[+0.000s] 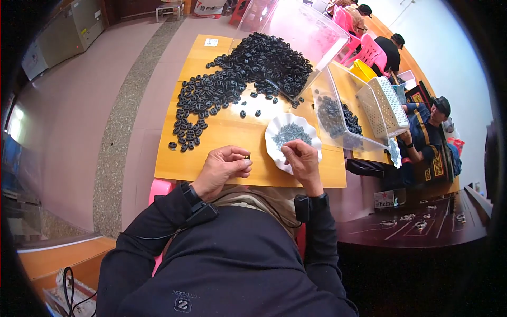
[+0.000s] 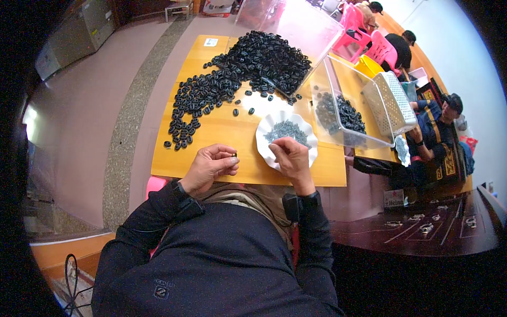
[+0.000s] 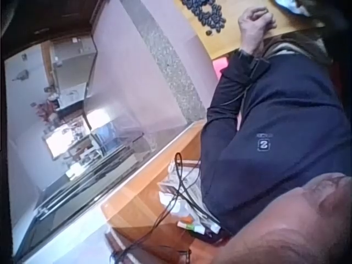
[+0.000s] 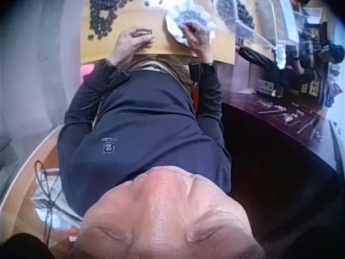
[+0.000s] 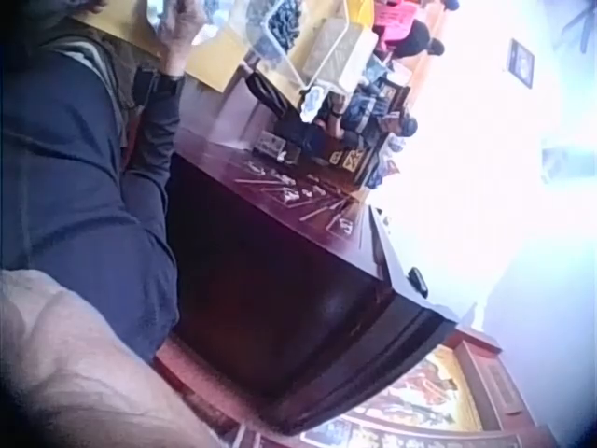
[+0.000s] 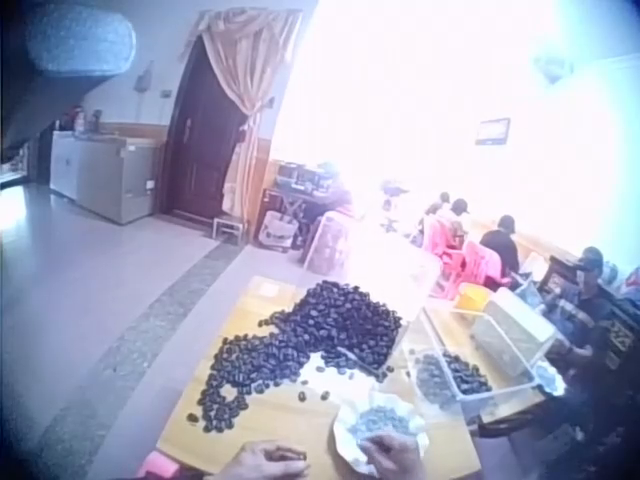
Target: The person picks up a black plastic cord lock and a metal spring by hand, inserts the spring into the cord lock, and places the assembled piece into a white bowl.
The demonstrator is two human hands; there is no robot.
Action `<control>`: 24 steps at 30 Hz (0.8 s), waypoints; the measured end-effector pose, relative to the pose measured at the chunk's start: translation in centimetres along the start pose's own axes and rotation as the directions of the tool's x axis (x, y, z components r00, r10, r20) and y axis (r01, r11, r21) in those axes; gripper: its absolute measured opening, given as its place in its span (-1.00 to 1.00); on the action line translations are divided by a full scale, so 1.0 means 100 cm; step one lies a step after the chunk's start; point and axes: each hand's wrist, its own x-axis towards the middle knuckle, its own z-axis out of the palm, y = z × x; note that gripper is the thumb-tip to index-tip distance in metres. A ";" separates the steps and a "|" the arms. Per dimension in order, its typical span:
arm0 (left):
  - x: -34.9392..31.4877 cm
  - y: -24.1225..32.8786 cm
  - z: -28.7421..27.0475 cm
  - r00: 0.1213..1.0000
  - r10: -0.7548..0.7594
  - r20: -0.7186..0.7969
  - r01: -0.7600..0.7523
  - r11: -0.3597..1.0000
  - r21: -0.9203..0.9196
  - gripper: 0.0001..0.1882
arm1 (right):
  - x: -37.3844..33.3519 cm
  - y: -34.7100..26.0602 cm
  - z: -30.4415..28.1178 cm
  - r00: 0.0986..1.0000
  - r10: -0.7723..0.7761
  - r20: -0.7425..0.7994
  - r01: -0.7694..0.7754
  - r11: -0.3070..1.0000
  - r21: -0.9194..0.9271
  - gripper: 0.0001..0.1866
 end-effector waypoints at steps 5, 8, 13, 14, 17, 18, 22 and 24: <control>-0.001 0.001 0.002 1.000 0.001 -0.007 -0.001 1.000 0.025 -0.82 | -0.005 -0.008 0.014 0.989 -0.064 0.131 0.040 0.982 0.182 -0.93; -0.001 0.000 0.002 1.000 0.003 0.003 -0.003 0.999 0.041 -0.81 | -0.008 -0.011 0.019 0.978 -0.116 0.171 0.083 0.979 0.188 -0.90; 0.000 -0.001 0.005 1.000 0.018 -0.015 -0.017 1.000 0.025 -0.83 | -0.011 -0.023 0.029 0.968 -0.157 0.198 0.100 0.957 0.271 -0.92; 0.000 0.000 0.005 0.999 0.027 -0.033 -0.026 0.999 0.025 -0.84 | -0.011 -0.024 0.029 0.965 -0.132 0.225 0.068 0.960 0.273 -0.92; 0.002 -0.003 0.000 0.999 0.035 0.031 -0.036 0.997 0.063 -0.86 | -0.012 -0.024 0.030 0.973 -0.111 0.203 0.051 0.959 0.279 -0.94; 0.001 -0.003 0.001 0.999 0.034 0.031 -0.036 0.997 0.063 -0.86 | -0.012 -0.023 0.030 0.973 -0.110 0.203 0.051 0.959 0.279 -0.94; 0.000 -0.004 0.002 1.000 0.002 0.019 -0.003 0.998 0.064 -0.84 | -0.010 -0.023 0.034 0.958 -0.226 0.179 0.183 0.956 0.230 -0.92; -0.001 -0.004 0.003 1.000 -0.010 0.020 0.009 0.998 0.054 -0.83 | -0.010 -0.023 0.037 0.945 -0.270 0.182 0.241 0.956 0.165 -0.91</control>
